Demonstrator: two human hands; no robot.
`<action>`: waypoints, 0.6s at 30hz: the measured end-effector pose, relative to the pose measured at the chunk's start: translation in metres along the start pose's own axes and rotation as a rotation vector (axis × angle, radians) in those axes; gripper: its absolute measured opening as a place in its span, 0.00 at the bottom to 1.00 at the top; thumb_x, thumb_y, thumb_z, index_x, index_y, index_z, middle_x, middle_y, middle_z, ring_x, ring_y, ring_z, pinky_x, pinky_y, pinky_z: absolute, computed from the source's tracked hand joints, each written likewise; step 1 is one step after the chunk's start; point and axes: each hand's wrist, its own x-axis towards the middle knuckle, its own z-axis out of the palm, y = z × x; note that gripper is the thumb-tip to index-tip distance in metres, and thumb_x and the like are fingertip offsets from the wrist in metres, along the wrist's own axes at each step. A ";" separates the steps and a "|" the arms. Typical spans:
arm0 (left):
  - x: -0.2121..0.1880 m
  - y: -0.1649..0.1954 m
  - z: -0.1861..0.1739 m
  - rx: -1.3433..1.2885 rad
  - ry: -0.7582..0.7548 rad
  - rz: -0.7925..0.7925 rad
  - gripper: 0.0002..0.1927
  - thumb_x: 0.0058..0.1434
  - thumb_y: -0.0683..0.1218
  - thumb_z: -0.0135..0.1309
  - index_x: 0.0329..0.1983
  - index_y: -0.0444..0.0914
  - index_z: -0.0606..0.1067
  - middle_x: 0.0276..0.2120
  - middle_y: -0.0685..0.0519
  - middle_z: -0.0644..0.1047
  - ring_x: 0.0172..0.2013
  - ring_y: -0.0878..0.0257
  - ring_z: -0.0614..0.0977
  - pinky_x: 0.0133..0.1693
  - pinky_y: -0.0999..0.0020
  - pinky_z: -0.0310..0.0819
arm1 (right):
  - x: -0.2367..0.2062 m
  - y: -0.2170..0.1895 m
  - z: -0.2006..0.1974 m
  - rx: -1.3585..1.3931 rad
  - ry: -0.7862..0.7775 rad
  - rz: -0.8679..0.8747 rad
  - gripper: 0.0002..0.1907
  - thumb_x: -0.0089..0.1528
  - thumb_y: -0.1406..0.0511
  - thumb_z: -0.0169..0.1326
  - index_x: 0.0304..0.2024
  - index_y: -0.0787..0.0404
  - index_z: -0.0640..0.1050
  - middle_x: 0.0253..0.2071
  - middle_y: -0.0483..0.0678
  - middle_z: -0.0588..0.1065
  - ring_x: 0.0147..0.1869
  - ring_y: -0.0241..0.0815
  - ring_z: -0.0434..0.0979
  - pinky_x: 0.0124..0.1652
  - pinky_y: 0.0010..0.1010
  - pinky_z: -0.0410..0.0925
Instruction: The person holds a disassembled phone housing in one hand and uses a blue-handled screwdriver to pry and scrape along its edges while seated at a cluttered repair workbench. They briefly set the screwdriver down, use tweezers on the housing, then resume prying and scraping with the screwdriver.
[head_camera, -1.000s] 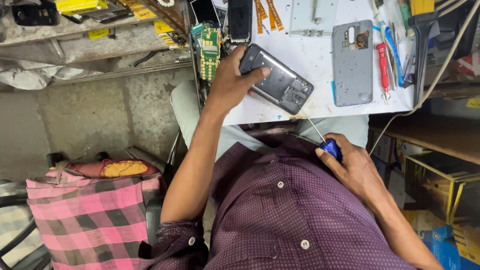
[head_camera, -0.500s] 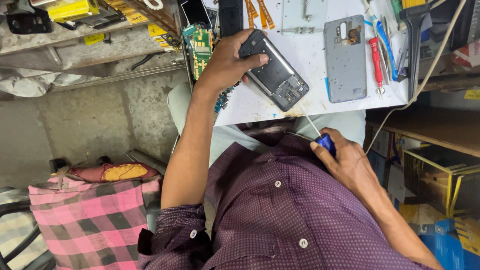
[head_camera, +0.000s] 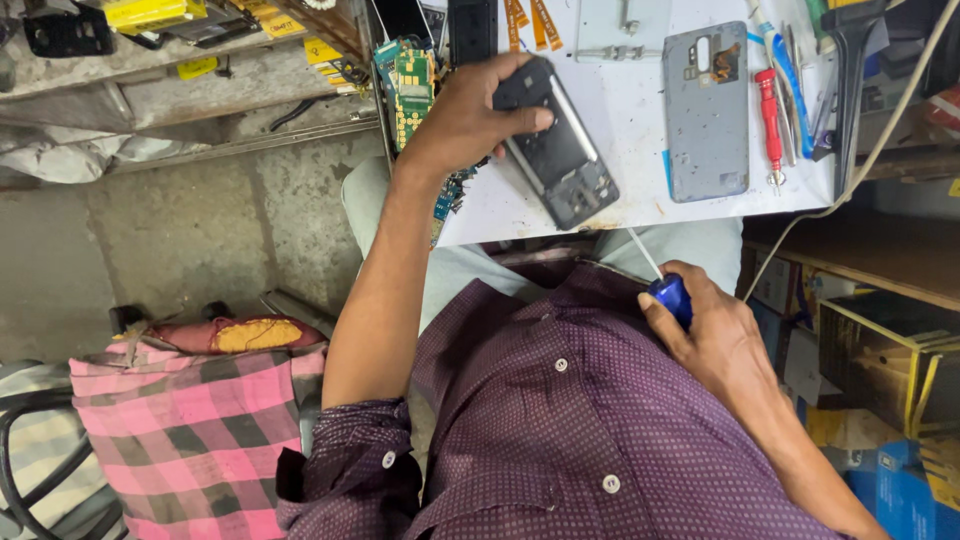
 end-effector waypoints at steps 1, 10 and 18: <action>0.002 -0.001 0.000 -0.002 0.027 0.009 0.23 0.60 0.45 0.69 0.55 0.37 0.75 0.38 0.59 0.81 0.28 0.74 0.77 0.23 0.75 0.73 | 0.000 -0.001 0.001 -0.007 0.006 -0.021 0.28 0.62 0.54 0.58 0.59 0.61 0.72 0.36 0.65 0.79 0.40 0.64 0.82 0.41 0.47 0.74; 0.008 -0.012 0.041 -0.262 0.343 0.106 0.23 0.57 0.41 0.70 0.54 0.34 0.75 0.41 0.52 0.84 0.39 0.68 0.83 0.46 0.72 0.80 | -0.006 -0.004 -0.001 0.025 0.040 -0.012 0.27 0.61 0.55 0.58 0.59 0.60 0.73 0.38 0.63 0.79 0.41 0.61 0.83 0.43 0.46 0.74; -0.002 -0.039 0.069 -0.381 0.396 0.252 0.19 0.73 0.45 0.58 0.60 0.32 0.67 0.49 0.48 0.80 0.49 0.65 0.79 0.56 0.69 0.74 | -0.013 0.001 0.011 -0.013 0.094 -0.096 0.26 0.63 0.56 0.57 0.59 0.63 0.73 0.43 0.65 0.79 0.43 0.63 0.82 0.44 0.47 0.73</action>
